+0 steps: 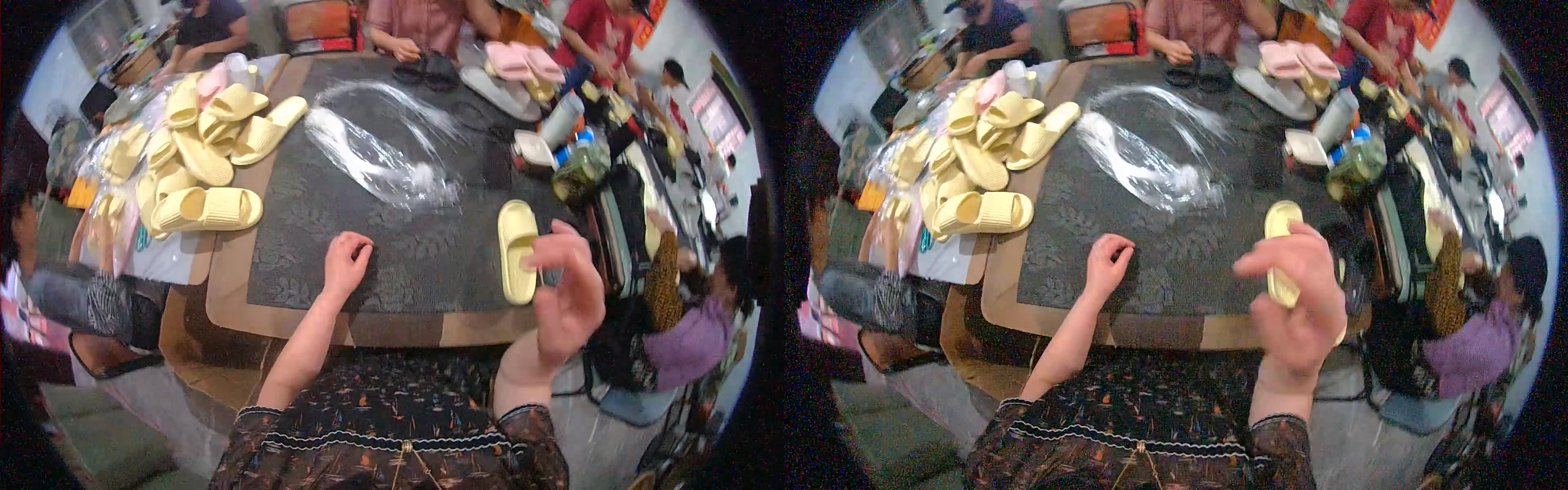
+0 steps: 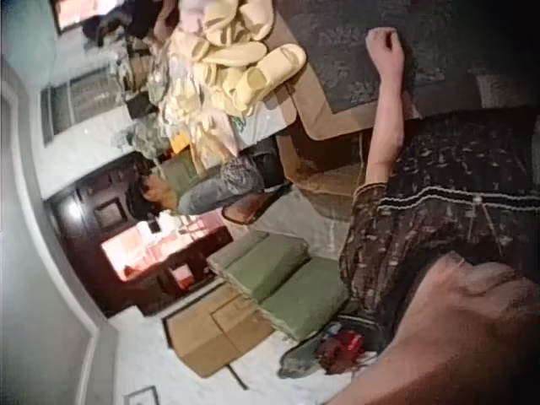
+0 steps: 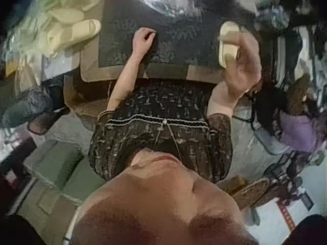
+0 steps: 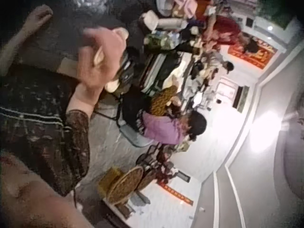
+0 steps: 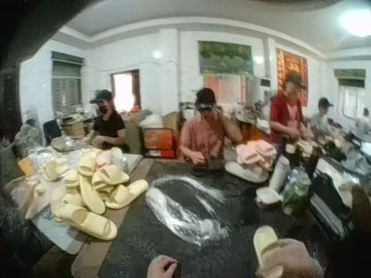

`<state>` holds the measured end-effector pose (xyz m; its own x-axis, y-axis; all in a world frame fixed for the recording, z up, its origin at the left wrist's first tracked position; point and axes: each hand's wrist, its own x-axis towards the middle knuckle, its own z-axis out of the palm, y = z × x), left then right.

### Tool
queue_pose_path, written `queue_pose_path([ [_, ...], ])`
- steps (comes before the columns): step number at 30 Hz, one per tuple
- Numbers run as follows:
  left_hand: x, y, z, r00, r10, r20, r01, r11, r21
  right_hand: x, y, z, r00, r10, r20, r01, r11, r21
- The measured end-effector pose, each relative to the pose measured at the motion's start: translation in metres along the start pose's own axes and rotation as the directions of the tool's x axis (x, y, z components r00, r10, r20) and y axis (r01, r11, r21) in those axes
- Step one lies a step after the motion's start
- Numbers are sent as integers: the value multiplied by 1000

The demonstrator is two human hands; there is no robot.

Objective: The person pairs slippers and fastens them together by threading plastic ties through each pair by hand.

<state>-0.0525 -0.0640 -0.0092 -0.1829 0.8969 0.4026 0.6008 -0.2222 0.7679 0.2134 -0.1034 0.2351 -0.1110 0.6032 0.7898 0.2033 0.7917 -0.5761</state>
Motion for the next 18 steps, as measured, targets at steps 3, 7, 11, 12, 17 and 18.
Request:
queue_pose_path([
  [3, -1, -5, -5, 1000, 30, 1, -30, 999, 32, 15, -28, 10, 869, -489, 79, 492, 870, -24],
  [7, -4, -4, -7, 999, -42, 13, 41, 999, 15, 5, -20, -18, 921, -386, 58, 389, 917, -85],
  [11, 4, 17, -3, 999, 31, 39, -33, 998, 59, 26, -8, 2, 953, -301, 28, 302, 946, -119],
  [12, 1, 15, -3, 999, 16, 47, -19, 997, 73, 19, -13, 8, 960, -280, 27, 281, 953, -110],
  [17, -4, -2, 0, 999, -8, 52, 4, 998, 63, -5, -33, -19, 977, -213, 27, 214, 974, -79],
  [18, -3, 0, 5, 998, -3, 60, 0, 998, 58, 7, -30, 4, 981, -195, 22, 196, 977, -82],
])
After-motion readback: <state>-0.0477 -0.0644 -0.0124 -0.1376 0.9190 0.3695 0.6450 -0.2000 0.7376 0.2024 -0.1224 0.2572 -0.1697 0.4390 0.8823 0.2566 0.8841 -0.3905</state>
